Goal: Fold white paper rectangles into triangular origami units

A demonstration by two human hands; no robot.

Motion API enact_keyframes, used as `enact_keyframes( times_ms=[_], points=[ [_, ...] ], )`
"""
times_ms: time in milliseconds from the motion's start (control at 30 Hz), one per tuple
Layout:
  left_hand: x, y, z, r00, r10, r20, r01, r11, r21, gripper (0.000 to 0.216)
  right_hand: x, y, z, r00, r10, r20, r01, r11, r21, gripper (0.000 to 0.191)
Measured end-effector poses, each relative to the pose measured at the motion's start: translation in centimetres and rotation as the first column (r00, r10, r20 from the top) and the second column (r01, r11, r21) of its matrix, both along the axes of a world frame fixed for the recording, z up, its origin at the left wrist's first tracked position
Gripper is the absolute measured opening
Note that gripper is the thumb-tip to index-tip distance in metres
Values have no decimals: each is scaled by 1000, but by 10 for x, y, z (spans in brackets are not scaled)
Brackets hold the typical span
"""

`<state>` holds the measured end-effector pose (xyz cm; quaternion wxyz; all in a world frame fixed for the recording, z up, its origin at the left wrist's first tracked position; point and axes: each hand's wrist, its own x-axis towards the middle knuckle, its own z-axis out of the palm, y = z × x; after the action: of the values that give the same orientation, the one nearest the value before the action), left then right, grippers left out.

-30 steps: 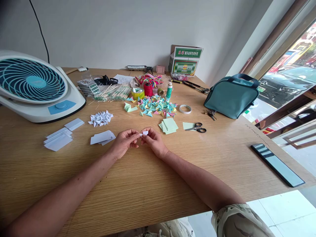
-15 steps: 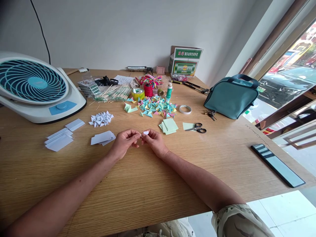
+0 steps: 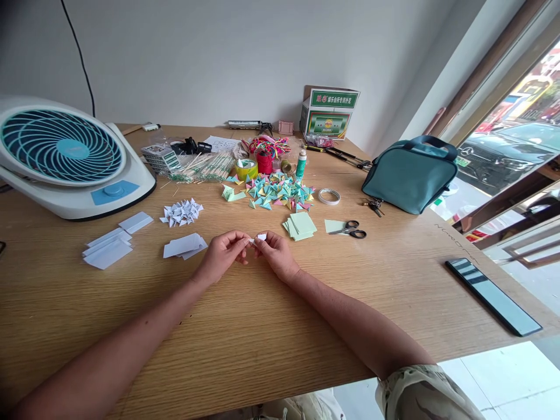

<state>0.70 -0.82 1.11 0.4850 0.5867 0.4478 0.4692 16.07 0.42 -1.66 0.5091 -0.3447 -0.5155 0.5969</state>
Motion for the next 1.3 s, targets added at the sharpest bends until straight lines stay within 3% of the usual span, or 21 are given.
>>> enact_keyframes(
  times_ms=[133,433,633,867,1167,1233,1300],
  points=[
    [-1,2,1,994,-24,109,33,996,-78,33,0,0,0,999,1,-36,-1,1000,-23,28],
    [0,1,-3,999,31,25,-31,999,-8,27,-2,-2,1,999,34,-12,-34,999,-10,30],
    [1,0,-2,997,-43,59,42,999,14,26,0,-3,2,994,102,-51,-104,993,-51,30],
    [-3,-2,6,971,-203,130,203,979,15,23,-1,-11,6,895,270,-356,-351,918,-187,29],
    [-9,3,7,952,-271,141,271,962,14,26,-1,-13,10,868,326,-375,-440,855,-275,30],
    [-10,5,6,958,-245,147,244,969,27,25,0,-13,9,884,334,-327,-419,875,-241,30],
    [-12,7,5,971,-194,139,190,981,41,26,0,-13,9,934,284,-218,-319,936,-149,30]
  ],
)
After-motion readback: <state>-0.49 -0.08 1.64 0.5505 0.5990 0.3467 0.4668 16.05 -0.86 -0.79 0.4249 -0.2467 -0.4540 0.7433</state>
